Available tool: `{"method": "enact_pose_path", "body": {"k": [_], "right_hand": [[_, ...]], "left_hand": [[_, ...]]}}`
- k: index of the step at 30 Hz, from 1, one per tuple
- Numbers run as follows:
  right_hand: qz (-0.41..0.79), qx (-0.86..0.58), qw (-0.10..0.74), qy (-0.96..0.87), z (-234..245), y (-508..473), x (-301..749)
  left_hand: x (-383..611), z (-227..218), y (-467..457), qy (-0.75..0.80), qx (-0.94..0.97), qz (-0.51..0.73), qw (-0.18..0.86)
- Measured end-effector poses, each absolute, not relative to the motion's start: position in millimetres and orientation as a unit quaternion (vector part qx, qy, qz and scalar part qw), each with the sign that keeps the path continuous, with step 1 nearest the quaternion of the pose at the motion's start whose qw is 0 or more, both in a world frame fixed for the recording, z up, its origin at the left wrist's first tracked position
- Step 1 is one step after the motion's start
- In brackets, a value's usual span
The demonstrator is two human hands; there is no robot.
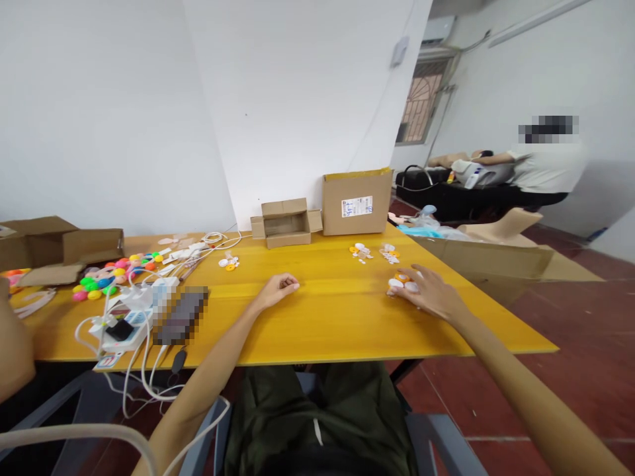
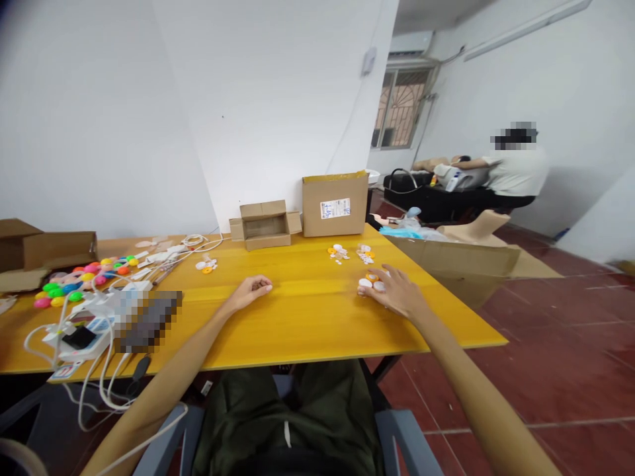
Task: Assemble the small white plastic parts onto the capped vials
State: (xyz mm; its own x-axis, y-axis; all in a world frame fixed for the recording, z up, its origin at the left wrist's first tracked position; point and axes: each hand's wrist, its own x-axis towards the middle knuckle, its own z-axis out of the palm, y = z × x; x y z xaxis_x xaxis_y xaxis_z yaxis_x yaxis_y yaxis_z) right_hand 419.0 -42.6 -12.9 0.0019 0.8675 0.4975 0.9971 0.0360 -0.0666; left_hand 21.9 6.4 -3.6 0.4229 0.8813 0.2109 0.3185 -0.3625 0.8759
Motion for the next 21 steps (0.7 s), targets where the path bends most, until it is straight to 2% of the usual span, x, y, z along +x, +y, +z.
{"method": "enact_pose_path", "body": {"k": [5,21], "right_hand": [[-0.107,-0.684,0.168,-0.702,-8.6,-43.6,416.0],[-0.091,-0.651,0.195,-0.728,-5.7,-31.4,383.2]], "left_hand": [[21.7,-4.7,7.2,0.405,0.747,0.352,0.392],[21.7,-6.6,7.6,0.401,0.760,0.349,0.374]]}}
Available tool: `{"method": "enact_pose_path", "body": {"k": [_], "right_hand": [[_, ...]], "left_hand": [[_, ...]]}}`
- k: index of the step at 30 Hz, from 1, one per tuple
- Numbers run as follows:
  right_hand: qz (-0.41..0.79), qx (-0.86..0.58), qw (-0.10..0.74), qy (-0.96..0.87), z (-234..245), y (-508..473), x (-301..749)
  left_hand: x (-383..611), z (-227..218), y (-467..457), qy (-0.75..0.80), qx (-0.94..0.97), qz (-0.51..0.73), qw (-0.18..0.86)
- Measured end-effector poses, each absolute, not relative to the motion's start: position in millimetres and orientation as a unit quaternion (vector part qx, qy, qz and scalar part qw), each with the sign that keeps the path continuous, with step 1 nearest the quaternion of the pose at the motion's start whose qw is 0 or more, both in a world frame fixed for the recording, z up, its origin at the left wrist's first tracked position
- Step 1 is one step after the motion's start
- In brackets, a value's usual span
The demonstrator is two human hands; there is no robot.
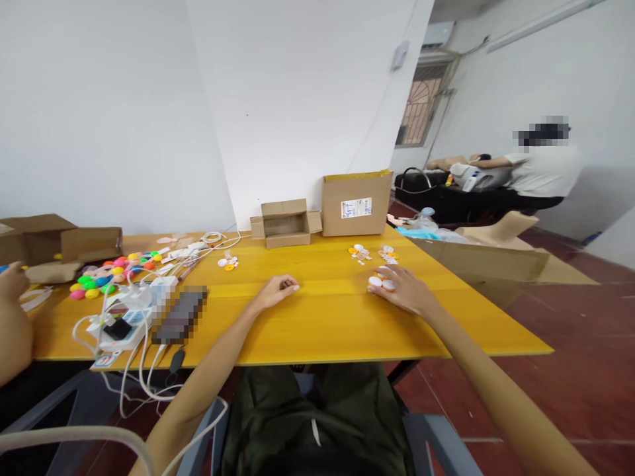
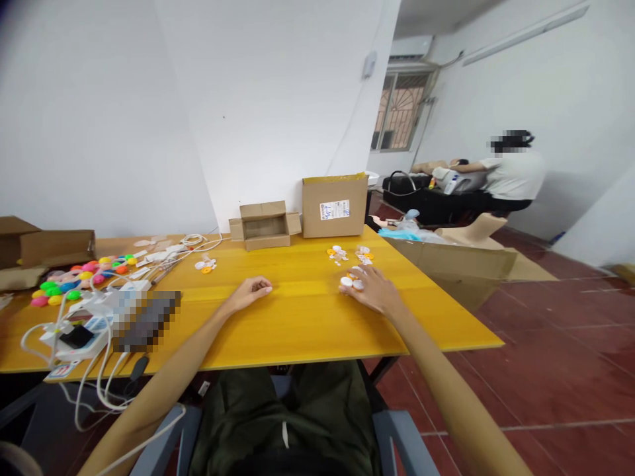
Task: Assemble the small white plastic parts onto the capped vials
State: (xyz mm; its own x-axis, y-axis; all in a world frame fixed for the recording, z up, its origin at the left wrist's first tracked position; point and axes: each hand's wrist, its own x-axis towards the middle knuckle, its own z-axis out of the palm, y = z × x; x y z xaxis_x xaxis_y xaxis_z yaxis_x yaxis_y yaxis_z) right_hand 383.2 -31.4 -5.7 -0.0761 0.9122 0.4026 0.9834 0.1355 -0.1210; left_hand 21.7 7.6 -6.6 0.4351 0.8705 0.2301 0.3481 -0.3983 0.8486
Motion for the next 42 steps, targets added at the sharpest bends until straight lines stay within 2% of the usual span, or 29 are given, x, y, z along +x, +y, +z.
{"method": "enact_pose_path", "body": {"k": [7,14,20,24,33,38,42], "right_hand": [[-0.061,-0.609,0.220,-0.759,-2.2,-10.1,340.7],[-0.026,-0.647,0.150,-0.747,19.5,17.5,274.1],[0.004,-0.675,0.122,-0.728,38.9,50.9,227.8],[-0.006,-0.683,0.144,-0.716,41.2,65.7,210.3],[-0.154,-0.618,0.206,-0.742,7.0,60.6,223.2],[-0.164,-0.609,0.233,-0.740,0.5,58.0,233.9],[-0.147,-0.599,0.235,-0.751,16.5,64.7,226.0]], "left_hand": [[22.3,-7.6,8.5,0.402,0.765,0.339,0.371],[23.3,-8.2,9.1,0.410,0.772,0.327,0.360],[22.7,-8.7,5.4,0.415,0.774,0.326,0.350],[22.6,-9.4,3.4,0.419,0.773,0.326,0.347],[23.6,-10.8,3.1,0.410,0.769,0.342,0.353],[22.8,-10.4,4.4,0.419,0.762,0.356,0.341],[22.6,-9.3,5.0,0.435,0.758,0.363,0.325]]}}
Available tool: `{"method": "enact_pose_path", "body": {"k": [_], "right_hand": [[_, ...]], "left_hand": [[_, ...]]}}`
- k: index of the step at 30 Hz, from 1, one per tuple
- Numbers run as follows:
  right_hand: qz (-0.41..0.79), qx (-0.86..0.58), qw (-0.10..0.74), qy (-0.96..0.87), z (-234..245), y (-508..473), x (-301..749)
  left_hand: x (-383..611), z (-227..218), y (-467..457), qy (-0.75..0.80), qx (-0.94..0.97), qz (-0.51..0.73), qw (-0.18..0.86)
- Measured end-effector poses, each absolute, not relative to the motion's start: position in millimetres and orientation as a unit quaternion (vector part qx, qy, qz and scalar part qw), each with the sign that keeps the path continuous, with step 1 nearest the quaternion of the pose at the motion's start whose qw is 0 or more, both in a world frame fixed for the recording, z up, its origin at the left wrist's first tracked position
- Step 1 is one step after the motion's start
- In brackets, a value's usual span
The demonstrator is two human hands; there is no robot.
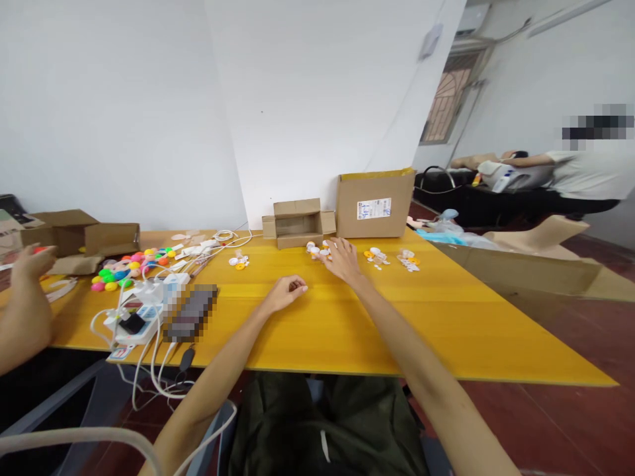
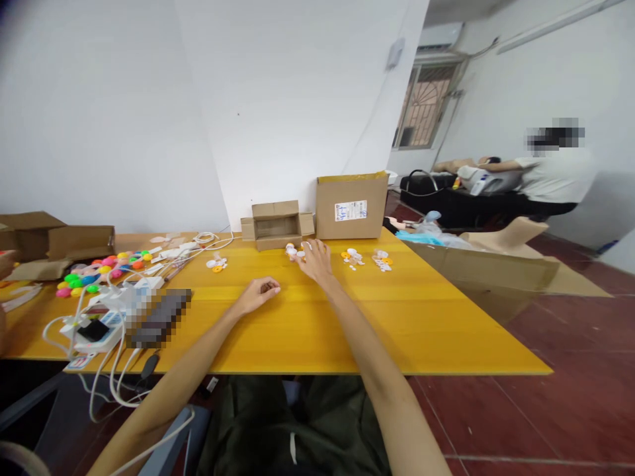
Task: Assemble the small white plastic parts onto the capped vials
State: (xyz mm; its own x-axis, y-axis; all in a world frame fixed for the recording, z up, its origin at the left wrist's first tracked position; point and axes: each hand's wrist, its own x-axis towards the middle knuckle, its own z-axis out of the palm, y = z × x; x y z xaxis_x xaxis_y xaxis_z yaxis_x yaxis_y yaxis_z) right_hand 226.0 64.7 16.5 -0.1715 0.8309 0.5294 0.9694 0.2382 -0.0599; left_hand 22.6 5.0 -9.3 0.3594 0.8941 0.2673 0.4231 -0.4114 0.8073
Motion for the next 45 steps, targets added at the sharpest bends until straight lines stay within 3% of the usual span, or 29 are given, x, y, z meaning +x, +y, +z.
{"method": "enact_pose_path", "body": {"k": [7,14,45], "right_hand": [[-0.066,-0.637,0.119,-0.759,52.8,96.8,184.9],[-0.021,-0.655,0.005,-0.755,46.5,131.2,157.5],[0.035,-0.654,0.104,-0.748,64.4,113.0,190.3]], "left_hand": [[23.0,-9.7,1.0,0.456,0.755,0.366,0.296],[25.6,-14.4,-1.8,0.473,0.768,0.333,0.273],[23.6,-10.3,-10.7,0.459,0.805,0.306,0.219]]}}
